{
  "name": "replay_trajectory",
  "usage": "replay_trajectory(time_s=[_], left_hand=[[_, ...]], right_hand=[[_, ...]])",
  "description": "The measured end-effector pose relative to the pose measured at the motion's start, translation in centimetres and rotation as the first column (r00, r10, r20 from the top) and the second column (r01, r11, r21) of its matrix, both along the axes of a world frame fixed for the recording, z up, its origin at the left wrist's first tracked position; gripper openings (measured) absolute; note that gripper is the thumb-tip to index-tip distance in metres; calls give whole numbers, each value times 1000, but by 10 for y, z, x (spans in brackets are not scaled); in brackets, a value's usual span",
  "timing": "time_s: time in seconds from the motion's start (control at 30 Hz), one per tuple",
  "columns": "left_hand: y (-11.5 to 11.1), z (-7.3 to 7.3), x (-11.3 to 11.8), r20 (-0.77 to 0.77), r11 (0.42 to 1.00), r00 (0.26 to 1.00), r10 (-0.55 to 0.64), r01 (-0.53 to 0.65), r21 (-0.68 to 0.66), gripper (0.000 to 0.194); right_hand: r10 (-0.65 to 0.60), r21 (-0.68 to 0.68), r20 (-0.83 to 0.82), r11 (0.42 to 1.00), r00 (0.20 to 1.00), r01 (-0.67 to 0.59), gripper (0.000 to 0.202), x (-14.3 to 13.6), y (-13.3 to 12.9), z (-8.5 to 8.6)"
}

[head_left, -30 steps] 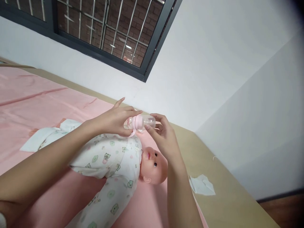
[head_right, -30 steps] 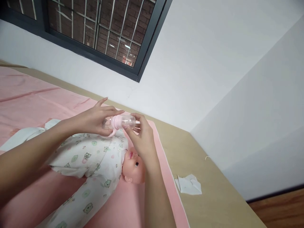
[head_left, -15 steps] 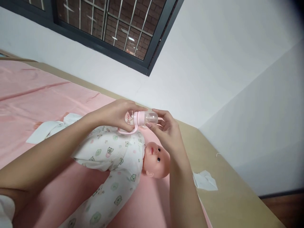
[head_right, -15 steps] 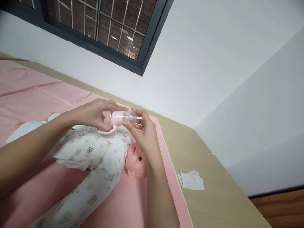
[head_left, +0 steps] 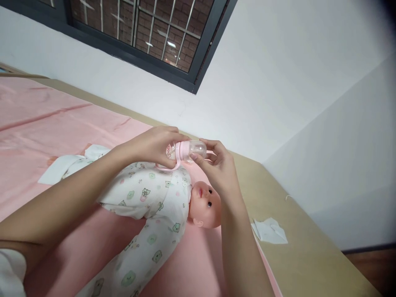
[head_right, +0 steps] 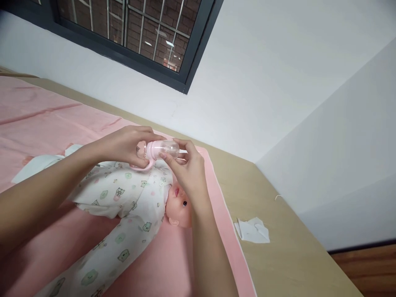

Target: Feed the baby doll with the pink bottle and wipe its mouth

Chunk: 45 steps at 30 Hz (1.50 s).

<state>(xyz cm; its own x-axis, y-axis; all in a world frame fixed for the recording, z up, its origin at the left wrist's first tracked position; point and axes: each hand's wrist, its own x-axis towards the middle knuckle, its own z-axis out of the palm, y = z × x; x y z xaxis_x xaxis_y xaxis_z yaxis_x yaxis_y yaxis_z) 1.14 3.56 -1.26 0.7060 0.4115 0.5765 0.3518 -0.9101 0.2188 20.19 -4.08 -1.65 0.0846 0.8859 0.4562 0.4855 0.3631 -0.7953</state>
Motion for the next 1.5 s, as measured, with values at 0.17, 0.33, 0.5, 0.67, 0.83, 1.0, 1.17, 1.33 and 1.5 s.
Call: replay_trajectory(time_s=[0.17,0.33,0.5,0.67,0.83,1.0,1.17,1.33,1.5], left_hand=[[1,0,0,-23,999,999,26,-26,-22,48],[1,0,-1,18,999,1000,-7,7,-45,57],[1,0,0,23,998,1000,-20,22,-55,48],[2,1,0,30,998,1000,4,-2,-62,42],[3,0,0,52,999,999,5,-2,-52,48],[2,1,0,41,999,999,18,-16,-43,47],[0,1,3,36,998,999,35,-33,-44,47],[0,0,5,16,998,1000,25,-24,-52,42],[0,-1,5,1,996,999,47,-47,-75,39]], right_hand=[[3,-10,2,1000,1000,-3,51,0,1,-1],[1,-15,-18,1000,1000,-1,50,0,1,0],[-8,-18,-33,1000,999,7,51,1,2,-1],[-16,-29,-40,999,999,15,53,1,3,-2],[-20,-9,-54,1000,998,20,53,-2,3,-3],[-29,-17,-55,999,998,28,53,-3,2,-2],[-33,-35,-55,999,998,31,52,-2,0,0],[-74,-75,-6,994,997,73,49,-3,-3,3],[-96,-60,24,993,995,98,47,-3,-3,2]])
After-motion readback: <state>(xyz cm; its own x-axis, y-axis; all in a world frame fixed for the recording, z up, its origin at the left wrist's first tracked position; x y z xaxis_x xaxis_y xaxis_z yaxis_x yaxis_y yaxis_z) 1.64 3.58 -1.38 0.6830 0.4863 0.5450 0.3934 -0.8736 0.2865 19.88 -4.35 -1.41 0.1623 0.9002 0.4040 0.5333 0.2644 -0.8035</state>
